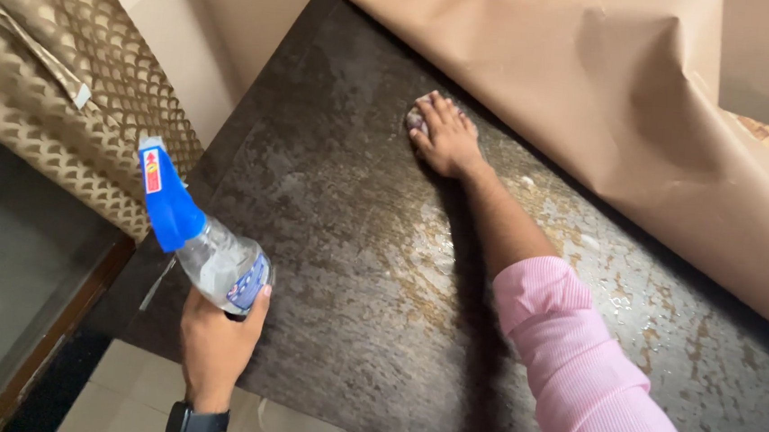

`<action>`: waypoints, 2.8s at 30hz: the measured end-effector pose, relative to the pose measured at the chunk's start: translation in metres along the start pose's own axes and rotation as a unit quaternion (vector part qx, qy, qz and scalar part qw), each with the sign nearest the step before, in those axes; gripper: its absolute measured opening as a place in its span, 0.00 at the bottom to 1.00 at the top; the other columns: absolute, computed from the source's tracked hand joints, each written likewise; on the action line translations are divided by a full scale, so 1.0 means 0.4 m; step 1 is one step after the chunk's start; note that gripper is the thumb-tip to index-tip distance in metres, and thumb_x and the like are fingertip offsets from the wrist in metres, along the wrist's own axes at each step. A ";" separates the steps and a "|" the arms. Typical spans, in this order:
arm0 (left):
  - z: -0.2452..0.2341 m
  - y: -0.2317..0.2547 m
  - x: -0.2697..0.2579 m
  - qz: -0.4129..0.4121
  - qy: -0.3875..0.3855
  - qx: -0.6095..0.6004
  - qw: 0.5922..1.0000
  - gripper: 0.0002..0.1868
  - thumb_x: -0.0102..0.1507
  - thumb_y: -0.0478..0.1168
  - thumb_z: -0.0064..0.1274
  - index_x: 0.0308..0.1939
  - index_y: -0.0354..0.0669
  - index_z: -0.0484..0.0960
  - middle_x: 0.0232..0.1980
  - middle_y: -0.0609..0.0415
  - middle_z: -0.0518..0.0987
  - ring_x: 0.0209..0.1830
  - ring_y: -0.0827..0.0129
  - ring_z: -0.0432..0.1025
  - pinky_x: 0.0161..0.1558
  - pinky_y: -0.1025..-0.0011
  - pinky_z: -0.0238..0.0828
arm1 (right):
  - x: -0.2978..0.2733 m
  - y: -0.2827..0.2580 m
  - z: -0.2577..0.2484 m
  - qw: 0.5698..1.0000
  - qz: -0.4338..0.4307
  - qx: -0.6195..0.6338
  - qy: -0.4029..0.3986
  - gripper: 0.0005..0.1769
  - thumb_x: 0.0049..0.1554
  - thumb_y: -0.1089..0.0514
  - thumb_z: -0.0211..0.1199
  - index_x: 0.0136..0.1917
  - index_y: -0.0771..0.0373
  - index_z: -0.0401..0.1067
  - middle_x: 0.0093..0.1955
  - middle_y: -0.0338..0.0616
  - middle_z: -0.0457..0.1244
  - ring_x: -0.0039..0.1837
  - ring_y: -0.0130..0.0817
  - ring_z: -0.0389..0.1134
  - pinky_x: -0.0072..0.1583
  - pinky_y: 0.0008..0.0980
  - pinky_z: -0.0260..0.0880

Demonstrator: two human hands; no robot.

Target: The person sprays a liquid cleaner onto a dark tabletop and wipes it with a cloth. The person repeatedly sprays and wipes the surface, moving the cloth across the table. Finally, the person places the cleaning tools on a chair and pulls a brown paper sheet over the table.

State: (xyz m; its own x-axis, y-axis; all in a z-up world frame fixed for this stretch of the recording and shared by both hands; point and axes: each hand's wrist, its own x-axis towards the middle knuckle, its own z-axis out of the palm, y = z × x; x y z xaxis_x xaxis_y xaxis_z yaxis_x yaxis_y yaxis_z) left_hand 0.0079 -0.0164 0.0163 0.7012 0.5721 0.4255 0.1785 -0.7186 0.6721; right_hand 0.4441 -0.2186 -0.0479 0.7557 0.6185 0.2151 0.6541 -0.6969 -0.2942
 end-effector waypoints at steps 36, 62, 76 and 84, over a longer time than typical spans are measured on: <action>0.015 -0.016 -0.032 0.067 0.038 0.009 0.997 0.24 0.61 0.44 0.66 0.56 0.33 0.80 0.55 0.37 0.80 0.54 0.43 0.76 0.57 0.54 0.72 | -0.503 -0.141 -0.170 0.994 -0.098 -0.004 -0.042 0.37 0.65 0.40 0.48 0.81 0.57 0.50 0.85 0.58 0.39 0.84 0.59 0.38 0.78 0.58 0.38; 0.035 -0.088 -0.040 0.067 0.011 0.080 0.995 0.25 0.65 0.48 0.67 0.56 0.32 0.80 0.54 0.38 0.80 0.56 0.45 0.77 0.60 0.55 0.73 | -0.741 -0.075 -0.305 0.992 -0.048 -0.005 -0.113 0.39 0.66 0.36 0.42 0.84 0.53 0.45 0.86 0.54 0.36 0.85 0.54 0.35 0.79 0.59 0.30; 0.049 -0.183 -0.037 0.119 0.022 0.129 0.984 0.27 0.63 0.48 0.68 0.59 0.34 0.78 0.57 0.38 0.81 0.58 0.46 0.77 0.64 0.58 0.73 | -0.607 0.225 -0.317 0.999 0.044 -0.010 -0.008 0.37 0.65 0.38 0.47 0.83 0.51 0.51 0.86 0.50 0.42 0.85 0.52 0.42 0.80 0.55 0.40; 0.092 -0.305 0.012 0.161 -0.025 0.017 0.987 0.30 0.61 0.44 0.65 0.62 0.30 0.75 0.60 0.39 0.78 0.62 0.49 0.74 0.74 0.61 0.67 | -0.682 0.218 -0.307 0.998 0.053 -0.044 -0.004 0.37 0.66 0.39 0.47 0.83 0.54 0.49 0.86 0.55 0.39 0.85 0.57 0.38 0.79 0.59 0.36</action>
State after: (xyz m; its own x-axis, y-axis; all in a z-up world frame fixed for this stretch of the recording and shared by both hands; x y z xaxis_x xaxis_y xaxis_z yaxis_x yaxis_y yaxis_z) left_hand 0.0152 0.0595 -0.0861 0.7586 0.2930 0.5820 -0.0357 -0.8732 0.4861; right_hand 0.2989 -0.4929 -0.0179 0.8213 0.5413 0.1802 0.5703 -0.7878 -0.2328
